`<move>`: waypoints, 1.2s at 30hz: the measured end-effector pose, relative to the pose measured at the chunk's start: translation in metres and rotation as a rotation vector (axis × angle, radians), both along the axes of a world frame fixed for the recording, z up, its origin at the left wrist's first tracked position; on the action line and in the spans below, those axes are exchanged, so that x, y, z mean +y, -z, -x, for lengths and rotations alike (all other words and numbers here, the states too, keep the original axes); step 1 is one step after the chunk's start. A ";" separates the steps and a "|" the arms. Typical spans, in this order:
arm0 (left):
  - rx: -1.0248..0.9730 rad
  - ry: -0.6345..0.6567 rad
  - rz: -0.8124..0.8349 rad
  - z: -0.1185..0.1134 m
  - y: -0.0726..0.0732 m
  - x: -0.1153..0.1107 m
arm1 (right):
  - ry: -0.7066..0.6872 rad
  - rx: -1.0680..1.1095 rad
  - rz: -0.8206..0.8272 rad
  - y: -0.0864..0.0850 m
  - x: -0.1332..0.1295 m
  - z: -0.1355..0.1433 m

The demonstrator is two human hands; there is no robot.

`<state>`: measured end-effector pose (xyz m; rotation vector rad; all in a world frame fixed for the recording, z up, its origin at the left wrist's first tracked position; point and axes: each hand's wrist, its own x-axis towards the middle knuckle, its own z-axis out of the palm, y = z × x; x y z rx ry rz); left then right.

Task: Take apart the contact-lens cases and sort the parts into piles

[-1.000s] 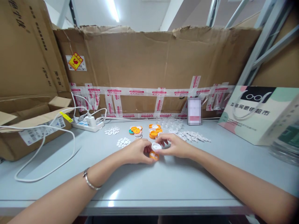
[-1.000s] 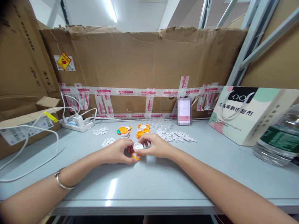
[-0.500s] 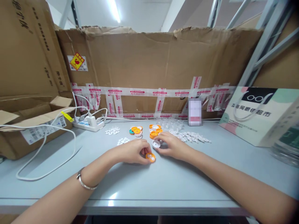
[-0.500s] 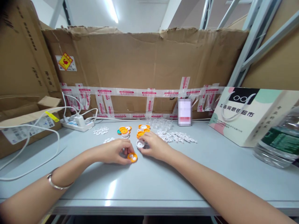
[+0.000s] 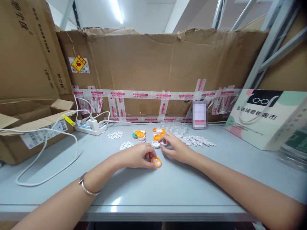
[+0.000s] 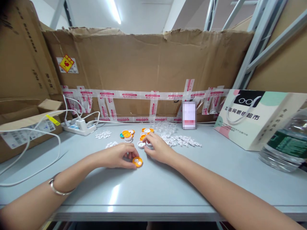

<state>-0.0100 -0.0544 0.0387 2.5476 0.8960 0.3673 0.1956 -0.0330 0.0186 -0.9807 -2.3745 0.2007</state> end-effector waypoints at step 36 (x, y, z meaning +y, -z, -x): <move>0.062 0.018 -0.106 -0.006 0.004 0.008 | -0.165 -0.110 0.295 0.000 -0.014 0.009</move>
